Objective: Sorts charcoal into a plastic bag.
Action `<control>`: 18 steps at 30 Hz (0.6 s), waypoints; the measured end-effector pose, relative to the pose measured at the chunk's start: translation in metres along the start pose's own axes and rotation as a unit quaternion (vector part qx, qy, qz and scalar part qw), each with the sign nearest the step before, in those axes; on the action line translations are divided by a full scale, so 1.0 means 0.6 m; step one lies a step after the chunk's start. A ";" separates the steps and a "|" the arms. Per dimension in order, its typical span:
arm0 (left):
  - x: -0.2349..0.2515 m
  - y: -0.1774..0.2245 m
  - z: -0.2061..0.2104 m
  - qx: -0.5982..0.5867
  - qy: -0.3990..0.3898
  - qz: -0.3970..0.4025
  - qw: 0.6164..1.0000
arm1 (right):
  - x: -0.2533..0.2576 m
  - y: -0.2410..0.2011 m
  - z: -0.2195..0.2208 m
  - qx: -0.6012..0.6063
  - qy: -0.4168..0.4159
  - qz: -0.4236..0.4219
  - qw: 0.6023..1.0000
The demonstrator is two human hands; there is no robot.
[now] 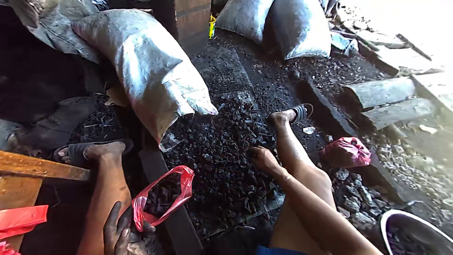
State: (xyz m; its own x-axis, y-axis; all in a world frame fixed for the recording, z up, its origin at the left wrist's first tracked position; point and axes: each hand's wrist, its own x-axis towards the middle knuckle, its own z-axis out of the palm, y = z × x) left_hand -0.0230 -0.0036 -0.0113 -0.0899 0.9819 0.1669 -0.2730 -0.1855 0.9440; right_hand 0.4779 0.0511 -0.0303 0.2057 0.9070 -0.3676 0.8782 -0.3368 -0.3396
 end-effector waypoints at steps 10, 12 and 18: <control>0.003 -0.004 0.003 0.006 -0.003 0.013 1.000 | 0.063 -0.037 0.089 -0.031 -0.022 -0.041 0.998; 0.003 -0.004 0.005 0.003 0.011 0.011 1.000 | 0.061 -0.015 0.095 0.034 0.005 -0.043 0.998; 0.007 -0.002 0.008 0.018 0.009 0.016 1.000 | 0.052 0.003 0.076 0.176 0.052 -0.012 0.983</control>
State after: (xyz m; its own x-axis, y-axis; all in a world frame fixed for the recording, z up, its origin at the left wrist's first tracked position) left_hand -0.0188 0.0008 -0.0104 -0.1154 0.9744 0.1930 -0.2358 -0.2157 0.9476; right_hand 0.4663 0.0673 -0.0821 0.2456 0.9308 -0.2708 0.6838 -0.3644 -0.6322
